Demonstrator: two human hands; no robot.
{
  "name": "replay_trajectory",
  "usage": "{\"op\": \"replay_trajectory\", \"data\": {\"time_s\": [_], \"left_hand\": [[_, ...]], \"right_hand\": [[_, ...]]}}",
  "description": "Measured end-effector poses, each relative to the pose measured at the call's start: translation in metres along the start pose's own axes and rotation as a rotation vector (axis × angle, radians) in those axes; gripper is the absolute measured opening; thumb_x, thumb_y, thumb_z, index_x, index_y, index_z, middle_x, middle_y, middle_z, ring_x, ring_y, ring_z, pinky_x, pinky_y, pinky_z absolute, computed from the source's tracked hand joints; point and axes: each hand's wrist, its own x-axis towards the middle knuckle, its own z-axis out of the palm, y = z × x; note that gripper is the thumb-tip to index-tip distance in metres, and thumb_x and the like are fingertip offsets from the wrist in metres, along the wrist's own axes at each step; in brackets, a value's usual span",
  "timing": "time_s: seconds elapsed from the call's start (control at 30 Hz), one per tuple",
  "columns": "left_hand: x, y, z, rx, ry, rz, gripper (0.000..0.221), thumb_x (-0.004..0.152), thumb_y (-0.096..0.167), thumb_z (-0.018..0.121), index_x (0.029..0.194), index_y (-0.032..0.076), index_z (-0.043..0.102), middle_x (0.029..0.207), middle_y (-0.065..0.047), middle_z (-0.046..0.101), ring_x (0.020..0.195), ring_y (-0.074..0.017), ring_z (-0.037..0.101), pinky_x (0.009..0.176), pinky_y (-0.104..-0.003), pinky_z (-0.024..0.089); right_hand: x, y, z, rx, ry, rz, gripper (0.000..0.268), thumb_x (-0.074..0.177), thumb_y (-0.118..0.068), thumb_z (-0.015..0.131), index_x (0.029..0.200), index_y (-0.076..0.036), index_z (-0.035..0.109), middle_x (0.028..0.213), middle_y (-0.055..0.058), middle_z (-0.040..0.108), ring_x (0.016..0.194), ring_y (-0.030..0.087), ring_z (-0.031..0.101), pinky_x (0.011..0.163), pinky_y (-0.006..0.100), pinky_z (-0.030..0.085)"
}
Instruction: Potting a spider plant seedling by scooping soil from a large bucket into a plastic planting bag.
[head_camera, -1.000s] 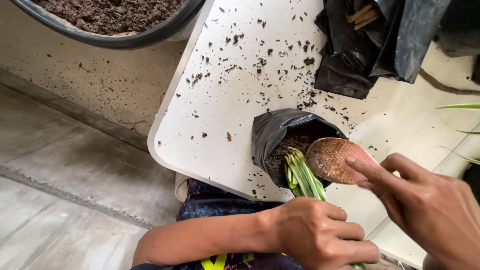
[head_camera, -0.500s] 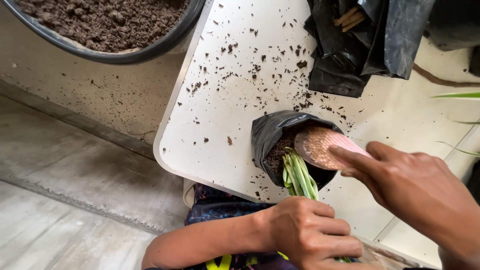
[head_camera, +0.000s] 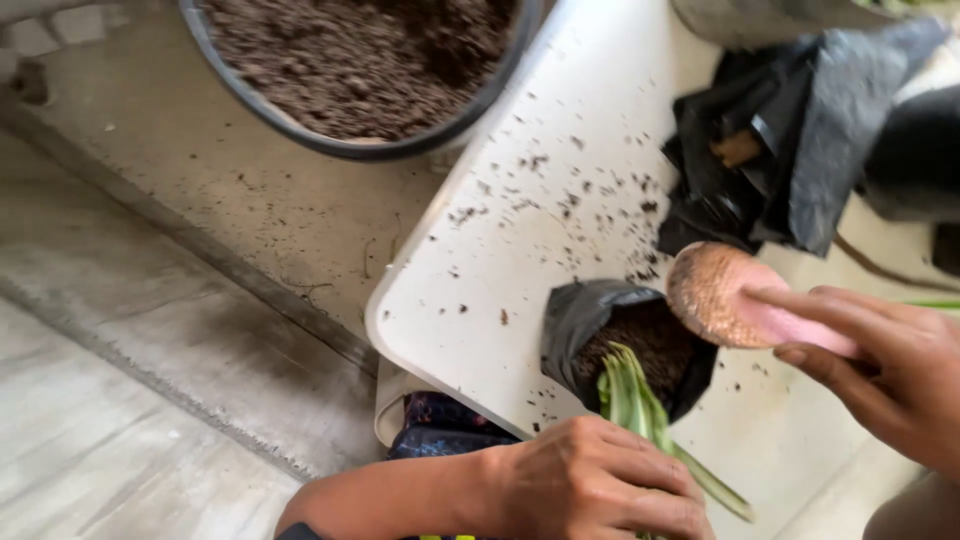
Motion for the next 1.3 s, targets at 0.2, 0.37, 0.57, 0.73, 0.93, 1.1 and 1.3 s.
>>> {"op": "replay_trajectory", "data": {"time_s": [0.2,0.37,0.57,0.73,0.93,1.1,1.3], "left_hand": [[0.002,0.007,-0.093,0.077,0.251,0.205,0.035,0.112,0.039,0.04,0.112,0.009,0.059,0.116,-0.006,0.065,0.103,-0.0261,0.073,0.097,-0.042,0.061],[-0.002,-0.058,-0.222,0.516,0.917,0.033,0.025,0.111,0.024,0.036,0.112,0.01,0.056,0.098,-0.009,0.065,0.093,-0.0212,0.065,0.095,-0.038,0.058],[-0.035,-0.163,-0.32,1.079,1.117,-0.259,0.025,0.103,0.024,0.043,0.115,0.009,0.059,0.099,-0.007,0.064,0.083,-0.014,0.056,0.071,-0.026,0.051],[-0.037,-0.158,-0.317,1.248,0.965,-0.305,0.027,0.106,0.024,0.042,0.118,0.009,0.061,0.098,-0.009,0.066,0.102,-0.0267,0.064,0.094,-0.043,0.046],[-0.037,-0.162,-0.314,1.277,1.0,-0.342,0.023,0.104,0.024,0.048,0.118,0.011,0.06,0.103,-0.005,0.07,0.095,-0.0214,0.06,0.084,-0.035,0.048],[-0.041,-0.165,-0.315,1.257,0.998,-0.325,0.022,0.104,0.023,0.048,0.118,0.011,0.059,0.101,-0.005,0.069,0.09,-0.02,0.06,0.085,-0.035,0.047],[-0.04,-0.168,-0.317,1.255,0.981,-0.325,0.02,0.104,0.024,0.047,0.114,0.011,0.059,0.097,-0.004,0.069,0.085,-0.018,0.06,0.081,-0.033,0.047]], "right_hand": [[0.086,-0.046,-0.01,0.056,0.076,0.011,0.076,0.093,-0.015,0.06,0.165,-0.007,0.037,0.091,0.008,0.061,0.054,0.021,0.045,0.058,0.035,0.042],[0.175,-0.103,-0.008,-0.213,-0.069,-0.146,0.064,0.093,-0.022,0.063,0.154,-0.013,0.047,0.081,0.014,0.077,0.064,0.035,0.068,0.061,0.046,0.048],[0.282,-0.141,0.032,-0.557,-0.032,-0.08,0.075,0.09,0.006,0.051,0.159,-0.023,0.046,0.101,0.008,0.077,0.056,0.029,0.067,0.041,0.041,0.046],[0.361,-0.119,0.099,-0.606,-0.031,-0.089,0.05,0.095,-0.022,0.052,0.144,-0.023,0.062,0.085,0.009,0.076,0.072,0.044,0.074,0.061,0.06,0.059],[0.375,-0.157,0.118,-0.37,-0.078,-0.185,0.02,0.113,-0.017,0.039,0.11,-0.007,0.056,0.064,0.008,0.055,0.041,0.025,0.05,0.032,0.043,0.038],[0.345,-0.182,0.097,-0.385,-0.24,-0.243,0.025,0.107,-0.014,0.049,0.126,-0.009,0.066,0.059,0.012,0.068,0.04,0.032,0.056,0.042,0.048,0.044],[0.353,-0.17,0.099,-0.33,-0.188,-0.072,0.041,0.107,-0.023,0.053,0.147,-0.015,0.061,0.059,0.012,0.071,0.037,0.024,0.052,0.04,0.042,0.046]]}}
